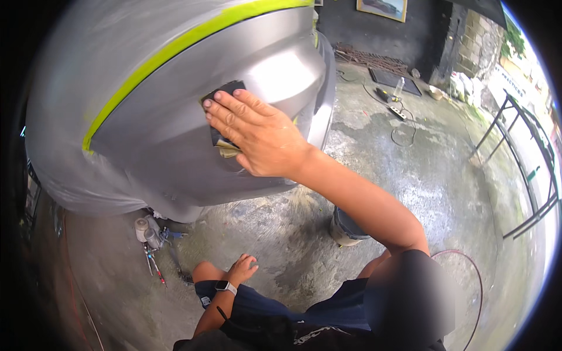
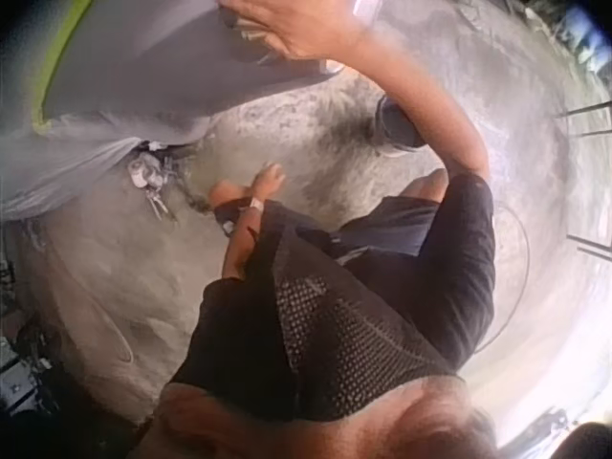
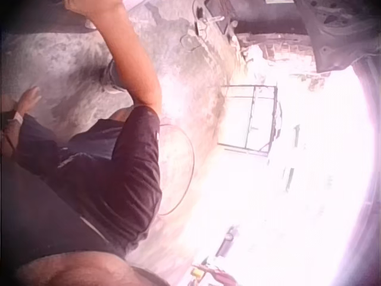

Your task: Wet sanding the surface of a car bumper in preparation for painting.

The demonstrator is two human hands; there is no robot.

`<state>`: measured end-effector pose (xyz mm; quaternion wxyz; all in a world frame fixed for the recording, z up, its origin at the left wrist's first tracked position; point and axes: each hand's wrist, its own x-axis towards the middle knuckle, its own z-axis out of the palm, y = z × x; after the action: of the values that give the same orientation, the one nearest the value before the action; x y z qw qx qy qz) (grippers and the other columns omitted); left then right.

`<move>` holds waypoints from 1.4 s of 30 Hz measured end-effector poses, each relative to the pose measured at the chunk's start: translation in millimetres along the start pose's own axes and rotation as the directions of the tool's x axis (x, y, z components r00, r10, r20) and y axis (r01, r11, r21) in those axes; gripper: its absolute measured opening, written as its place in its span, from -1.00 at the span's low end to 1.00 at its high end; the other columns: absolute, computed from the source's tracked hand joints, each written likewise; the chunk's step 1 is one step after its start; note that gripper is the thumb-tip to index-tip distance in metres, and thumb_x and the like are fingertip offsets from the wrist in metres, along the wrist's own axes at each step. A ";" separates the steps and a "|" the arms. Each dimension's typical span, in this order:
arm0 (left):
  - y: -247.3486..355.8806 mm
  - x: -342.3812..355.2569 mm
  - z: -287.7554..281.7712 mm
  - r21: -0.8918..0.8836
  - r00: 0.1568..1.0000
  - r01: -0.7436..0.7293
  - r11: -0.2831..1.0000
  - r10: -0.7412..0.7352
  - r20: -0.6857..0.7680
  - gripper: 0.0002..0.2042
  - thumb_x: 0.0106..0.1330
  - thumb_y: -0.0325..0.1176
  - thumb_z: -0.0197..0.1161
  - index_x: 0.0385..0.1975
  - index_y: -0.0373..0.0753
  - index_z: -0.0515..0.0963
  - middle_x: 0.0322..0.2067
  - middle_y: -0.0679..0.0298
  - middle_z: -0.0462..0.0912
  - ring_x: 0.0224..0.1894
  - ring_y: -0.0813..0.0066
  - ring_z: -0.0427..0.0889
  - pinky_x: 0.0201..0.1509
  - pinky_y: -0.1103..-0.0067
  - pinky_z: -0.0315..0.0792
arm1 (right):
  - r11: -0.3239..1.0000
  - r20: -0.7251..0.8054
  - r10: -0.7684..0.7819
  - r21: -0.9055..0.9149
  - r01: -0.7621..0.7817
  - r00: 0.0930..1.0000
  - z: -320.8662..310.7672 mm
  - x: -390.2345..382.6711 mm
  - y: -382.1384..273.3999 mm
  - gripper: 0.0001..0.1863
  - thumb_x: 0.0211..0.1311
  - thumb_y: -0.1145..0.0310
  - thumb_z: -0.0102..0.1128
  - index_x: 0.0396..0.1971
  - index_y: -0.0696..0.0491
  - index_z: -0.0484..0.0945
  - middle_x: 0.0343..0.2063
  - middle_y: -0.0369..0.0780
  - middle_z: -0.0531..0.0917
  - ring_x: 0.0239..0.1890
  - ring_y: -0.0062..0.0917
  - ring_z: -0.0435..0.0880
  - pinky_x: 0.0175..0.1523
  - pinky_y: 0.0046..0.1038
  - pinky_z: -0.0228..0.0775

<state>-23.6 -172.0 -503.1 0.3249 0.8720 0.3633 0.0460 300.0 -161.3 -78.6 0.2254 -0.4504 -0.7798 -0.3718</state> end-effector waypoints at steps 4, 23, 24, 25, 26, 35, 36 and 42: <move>28.3 -8.6 -23.1 -0.061 0.995 -0.043 0.997 0.038 -0.091 -0.75 0.32 -0.30 0.34 -0.07 -0.22 0.57 -0.01 0.09 0.58 0.01 0.01 0.63 0.10 0.24 0.53 | 0.972 -0.263 0.202 0.174 -0.160 0.943 -19.6 -26.3 62.8 -0.38 0.39 0.18 -0.01 0.36 0.20 0.38 0.38 0.07 0.40 0.49 -0.12 0.31 0.60 -0.18 0.04; 354.0 66.3 -379.1 0.812 0.285 -0.330 0.482 0.871 -0.401 -0.81 0.28 -0.52 0.35 -0.13 -0.30 0.60 -0.43 0.23 0.54 -0.43 0.35 0.49 -0.23 0.42 0.38 | 0.880 -0.375 0.445 0.351 -0.320 0.813 -27.4 -28.7 35.8 -0.35 0.20 0.23 0.09 0.30 0.17 0.45 0.34 0.00 0.48 0.46 -0.11 0.35 0.56 0.13 -0.14; 358.0 74.9 -383.6 0.846 0.255 -0.322 0.425 0.900 -0.355 -0.82 0.29 -0.51 0.35 -0.14 -0.29 0.58 -0.47 0.26 0.49 -0.46 0.37 0.45 -0.27 0.42 0.34 | 0.871 -0.330 0.427 0.399 -0.286 0.842 -18.3 -41.2 12.7 -0.26 0.15 0.25 0.14 0.38 0.18 0.35 0.42 0.04 0.38 0.52 -0.10 0.26 0.58 0.12 -0.22; 359.5 82.6 -387.2 0.877 0.226 -0.310 0.368 0.924 -0.308 -0.83 0.29 -0.50 0.35 -0.16 -0.27 0.57 -0.51 0.29 0.45 -0.49 0.39 0.41 -0.30 0.43 0.30 | 0.868 -0.381 0.442 0.410 -0.280 0.812 -7.1 -46.7 13.3 -0.26 0.15 0.25 0.14 0.38 0.18 0.35 0.42 0.04 0.38 0.52 -0.10 0.26 0.58 0.12 -0.22; 359.6 91.1 -388.5 0.908 0.198 -0.269 0.322 0.941 -0.276 -0.84 0.29 -0.48 0.36 -0.18 -0.25 0.55 -0.53 0.31 0.42 -0.51 0.41 0.39 -0.31 0.43 0.26 | 0.825 -0.407 0.533 0.447 -0.347 0.742 3.9 -50.4 19.5 -0.24 0.20 0.24 0.10 0.42 0.18 0.29 0.44 0.05 0.33 0.54 -0.10 0.21 0.59 0.12 -0.25; 340.4 112.0 -389.3 0.941 0.071 -0.202 0.273 0.962 -0.264 -0.75 0.25 -0.42 0.41 -0.13 -0.24 0.54 -0.55 0.37 0.40 -0.53 0.45 0.36 -0.27 0.48 0.22 | 0.787 -0.508 0.594 0.528 -0.319 0.624 14.7 -57.5 19.3 -0.27 0.40 0.21 -0.06 0.50 0.20 0.14 0.50 0.08 0.21 0.58 -0.08 0.10 0.59 0.12 -0.34; 340.9 112.5 -388.6 0.940 0.073 -0.206 0.273 0.962 -0.264 -0.75 0.25 -0.42 0.41 -0.13 -0.24 0.54 -0.55 0.37 0.40 -0.53 0.45 0.36 -0.27 0.48 0.22 | 0.731 -0.440 0.653 0.578 -0.362 0.616 12.1 -57.8 12.5 -0.27 0.40 0.21 -0.06 0.50 0.20 0.14 0.50 0.08 0.21 0.58 -0.08 0.10 0.59 0.12 -0.34; 340.5 109.8 -387.6 0.936 0.076 -0.209 0.285 0.959 -0.275 -0.71 0.20 -0.36 0.43 -0.12 -0.22 0.54 -0.56 0.40 0.40 -0.53 0.43 0.40 -0.30 0.44 0.21 | 0.627 -0.371 0.769 0.599 -0.499 0.521 31.7 -50.7 8.8 -0.20 0.19 0.20 0.14 0.46 0.13 0.27 0.48 0.02 0.27 0.57 -0.11 0.14 0.58 0.12 -0.25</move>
<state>139.7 -71.3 -11.7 -0.3264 0.8167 0.0025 0.4758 332.1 -160.8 -129.8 0.6721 -0.5076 -0.4990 -0.2041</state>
